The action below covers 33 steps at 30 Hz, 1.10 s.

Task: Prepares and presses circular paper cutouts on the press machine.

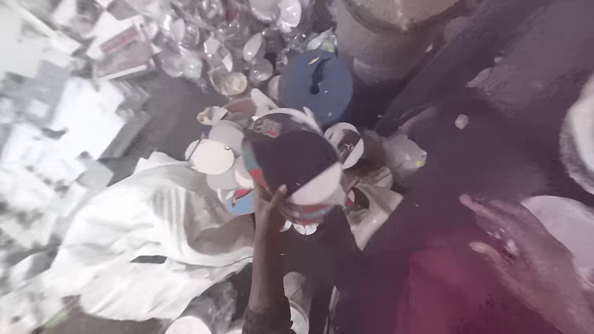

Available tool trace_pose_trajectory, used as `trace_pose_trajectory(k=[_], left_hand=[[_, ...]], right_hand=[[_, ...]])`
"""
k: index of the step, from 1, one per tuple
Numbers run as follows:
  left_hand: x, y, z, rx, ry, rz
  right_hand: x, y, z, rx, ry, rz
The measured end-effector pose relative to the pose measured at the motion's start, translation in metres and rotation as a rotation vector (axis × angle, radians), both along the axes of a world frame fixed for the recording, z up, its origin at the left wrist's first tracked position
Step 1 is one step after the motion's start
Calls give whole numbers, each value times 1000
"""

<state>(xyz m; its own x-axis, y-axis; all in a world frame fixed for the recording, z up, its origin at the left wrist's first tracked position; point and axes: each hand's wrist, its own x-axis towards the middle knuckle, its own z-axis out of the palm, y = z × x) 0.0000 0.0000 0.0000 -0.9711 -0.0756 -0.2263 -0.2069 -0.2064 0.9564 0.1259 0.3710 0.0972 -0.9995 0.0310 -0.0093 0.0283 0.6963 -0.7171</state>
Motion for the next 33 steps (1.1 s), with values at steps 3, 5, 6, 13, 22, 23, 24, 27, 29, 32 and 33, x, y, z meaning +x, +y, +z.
trace_pose_trajectory(k=[3, 5, 6, 13, 22, 23, 24, 27, 29, 32, 33], left_hand=[[26, 60, 38, 152, 124, -445], [33, 89, 49, 271, 160, -769], [38, 102, 53, 305, 145, -867], [64, 148, 43, 77, 105, -907], [17, 233, 118, -109, 570, -861], [7, 249, 131, -41, 606, -805], [-2, 266, 142, 47, 628, -747], [-25, 313, 148, 182, 650, -572], [-32, 339, 128, 17, 746, -510], [-27, 358, 98, -367, 970, -492], [-26, 362, 93, -467, 1047, -479]], right_hand=[[-44, -13, 22, -231, 35, 107], [-53, -6, 36, -291, 55, 179], [-49, 0, 39, -303, 51, 173], [43, 25, 2, -568, -162, 47], [32, 45, 37, -531, 133, -202], [21, 59, 51, -518, 205, -266], [11, 73, 64, -506, 267, -318], [-22, 109, 80, -411, 404, -465], [-39, 128, 69, -207, 386, -593], [-52, 142, 50, 42, 314, -749], [-54, 144, 49, 108, 301, -779]])
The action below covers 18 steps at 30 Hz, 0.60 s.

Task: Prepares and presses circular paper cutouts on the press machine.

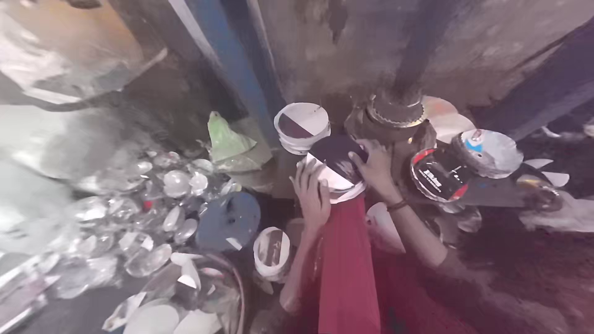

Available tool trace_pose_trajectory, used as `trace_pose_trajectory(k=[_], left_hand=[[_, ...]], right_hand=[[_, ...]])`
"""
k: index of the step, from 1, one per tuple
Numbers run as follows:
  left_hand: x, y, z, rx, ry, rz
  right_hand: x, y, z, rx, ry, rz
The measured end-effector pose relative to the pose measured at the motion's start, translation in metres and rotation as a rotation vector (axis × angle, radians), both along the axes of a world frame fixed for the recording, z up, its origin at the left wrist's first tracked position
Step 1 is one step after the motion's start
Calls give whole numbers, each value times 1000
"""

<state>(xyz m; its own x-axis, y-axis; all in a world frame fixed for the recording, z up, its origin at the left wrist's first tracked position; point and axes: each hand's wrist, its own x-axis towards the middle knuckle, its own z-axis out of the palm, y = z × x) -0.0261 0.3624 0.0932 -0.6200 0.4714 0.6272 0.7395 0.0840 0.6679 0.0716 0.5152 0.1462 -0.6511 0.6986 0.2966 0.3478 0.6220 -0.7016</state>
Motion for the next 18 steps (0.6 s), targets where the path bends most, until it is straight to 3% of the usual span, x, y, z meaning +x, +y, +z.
trace_pose_trajectory(k=[3, 5, 7, 10, 11, 13, 16, 18], left_hand=[[5, 3, 0, -164, 109, 51], [6, 0, 10, -231, 69, 41], [2, -8, 28, -120, -109, 22], [-6, -25, 58, 230, -356, -92], [-9, -28, 64, 366, -431, -165], [-14, -40, 65, 443, -530, -261], [4, -72, 54, 294, -578, -391], [35, -91, 45, 97, -622, -671]], right_hand=[[7, -5, 7, 92, -16, -61], [11, -10, 14, 148, 153, -76], [13, -12, 21, 108, 380, -19], [12, -22, 34, -4, 480, 174], [9, -22, 37, 11, 435, 220], [3, -16, 41, 200, 256, 176], [12, -13, 41, 205, -195, 58], [10, -16, 27, 141, -287, 2]])
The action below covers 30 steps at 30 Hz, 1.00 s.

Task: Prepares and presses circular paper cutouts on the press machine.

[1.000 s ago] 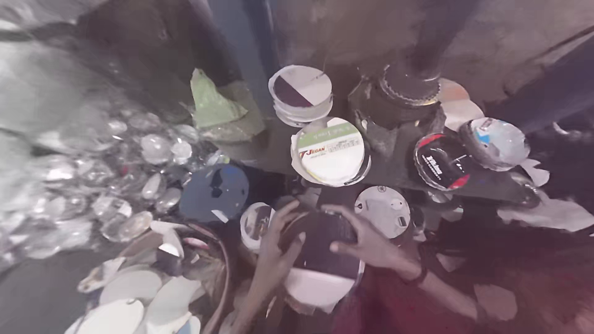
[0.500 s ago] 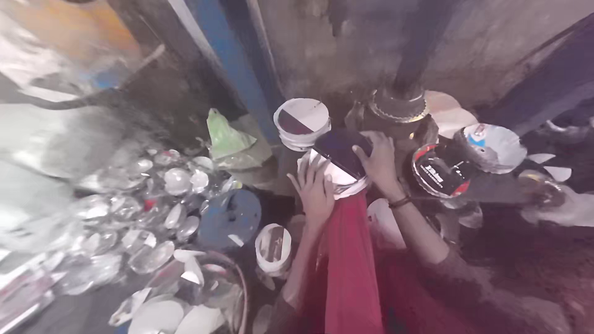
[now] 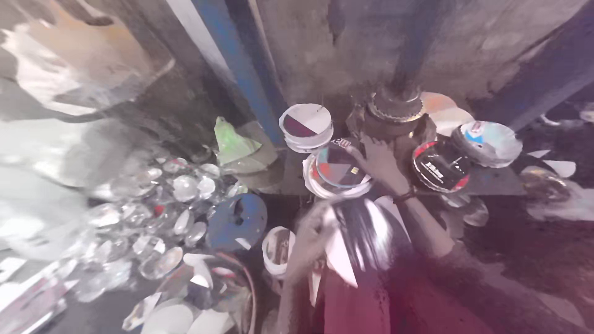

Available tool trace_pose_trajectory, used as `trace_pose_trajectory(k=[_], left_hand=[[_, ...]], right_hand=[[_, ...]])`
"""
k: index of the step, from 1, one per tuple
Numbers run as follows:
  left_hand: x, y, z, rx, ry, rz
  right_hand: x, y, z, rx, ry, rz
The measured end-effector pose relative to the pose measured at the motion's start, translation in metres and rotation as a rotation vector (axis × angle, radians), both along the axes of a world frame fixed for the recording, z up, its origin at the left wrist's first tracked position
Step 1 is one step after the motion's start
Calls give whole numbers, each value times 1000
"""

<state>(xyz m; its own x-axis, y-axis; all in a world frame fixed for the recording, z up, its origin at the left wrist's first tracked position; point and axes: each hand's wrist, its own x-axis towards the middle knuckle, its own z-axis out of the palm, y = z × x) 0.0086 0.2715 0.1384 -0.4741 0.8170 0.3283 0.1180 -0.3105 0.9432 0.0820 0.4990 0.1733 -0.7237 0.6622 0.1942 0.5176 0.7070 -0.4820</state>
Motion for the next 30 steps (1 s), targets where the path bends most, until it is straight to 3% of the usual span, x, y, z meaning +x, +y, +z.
trace_pose_trajectory(k=[2, 3, 6, 9, 11, 13, 15, 17, 19, 23, 25, 27, 30], left_hand=[[21, -9, -20, -107, 90, -394], [27, -10, -33, -159, 125, -496], [31, -29, -64, -275, 34, -582], [21, -49, -61, -259, -18, -339], [7, -58, -47, -192, 33, -59], [-6, -58, -24, -89, 17, 196], [-14, -54, -2, 27, -46, 328], [-19, -38, 11, 82, -92, 352], [-14, -9, 18, 80, -152, 470], [-27, 17, 8, 42, -184, 695], [-37, 10, 3, 31, -182, 785], [-45, -1, 4, 22, -198, 831], [-49, -12, 5, 26, -253, 851]], right_hand=[[-8, -7, -16, 14, 34, -44], [-13, -9, -17, 33, 54, -51], [-26, -9, -16, 86, 120, -67], [-27, -6, -7, 158, 191, -57], [-20, -2, 1, 136, 434, -24], [-16, 13, 13, -62, 807, 10], [-5, 13, 28, -400, 964, 148], [9, -5, 34, -452, 802, 319], [13, -29, 31, -279, 585, 403], [-24, 5, 5, 187, 221, 258], [-42, 27, -9, 257, 0, 166], [-49, 31, -8, 227, -10, 145], [-45, 32, 8, 207, 347, 220]])
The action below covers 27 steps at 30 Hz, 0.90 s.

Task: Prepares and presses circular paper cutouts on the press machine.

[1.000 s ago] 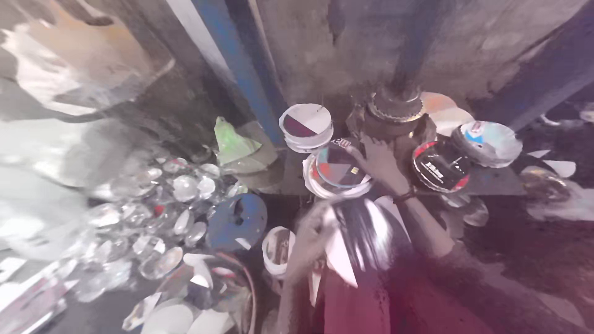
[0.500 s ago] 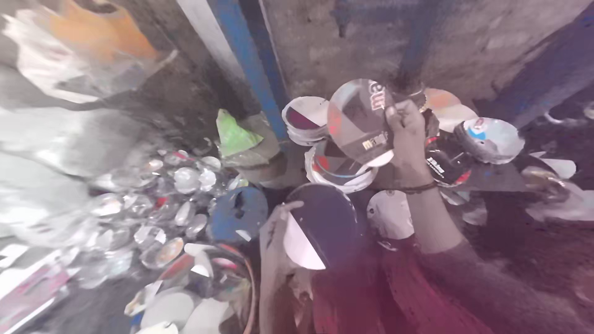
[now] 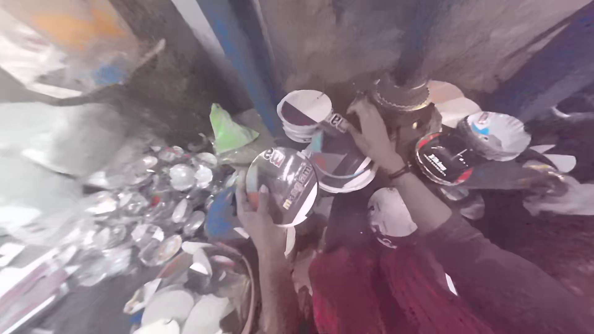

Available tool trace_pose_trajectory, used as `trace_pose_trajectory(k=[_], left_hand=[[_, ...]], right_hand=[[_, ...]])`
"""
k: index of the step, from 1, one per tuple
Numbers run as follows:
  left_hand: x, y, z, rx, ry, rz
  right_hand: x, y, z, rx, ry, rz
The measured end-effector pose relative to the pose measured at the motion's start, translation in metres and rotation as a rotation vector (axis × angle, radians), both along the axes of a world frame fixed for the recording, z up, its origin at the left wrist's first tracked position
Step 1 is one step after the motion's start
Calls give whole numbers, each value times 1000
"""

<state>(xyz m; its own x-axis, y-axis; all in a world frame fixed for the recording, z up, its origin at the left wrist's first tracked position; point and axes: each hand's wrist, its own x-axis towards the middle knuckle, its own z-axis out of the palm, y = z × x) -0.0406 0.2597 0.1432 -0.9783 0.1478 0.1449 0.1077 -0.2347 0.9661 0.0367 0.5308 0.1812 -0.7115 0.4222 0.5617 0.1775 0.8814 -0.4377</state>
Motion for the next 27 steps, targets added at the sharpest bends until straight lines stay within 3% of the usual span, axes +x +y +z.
trace_pose_trajectory(k=[2, 4, 12, 18, 27], left_hand=[[0, -1, -1, 84, -6, -15], [4, 2, -1, 145, -5, -66], [34, 32, -6, 174, -67, -11], [58, 33, -10, 263, -100, -137], [75, 32, -18, 440, -47, -339]], right_hand=[[5, 6, 7, -63, 277, 114], [17, 9, 16, -141, 377, 192], [93, -77, 20, -386, 90, 297], [122, -100, 19, -522, 146, 311], [150, -114, 25, -534, 132, 296]])
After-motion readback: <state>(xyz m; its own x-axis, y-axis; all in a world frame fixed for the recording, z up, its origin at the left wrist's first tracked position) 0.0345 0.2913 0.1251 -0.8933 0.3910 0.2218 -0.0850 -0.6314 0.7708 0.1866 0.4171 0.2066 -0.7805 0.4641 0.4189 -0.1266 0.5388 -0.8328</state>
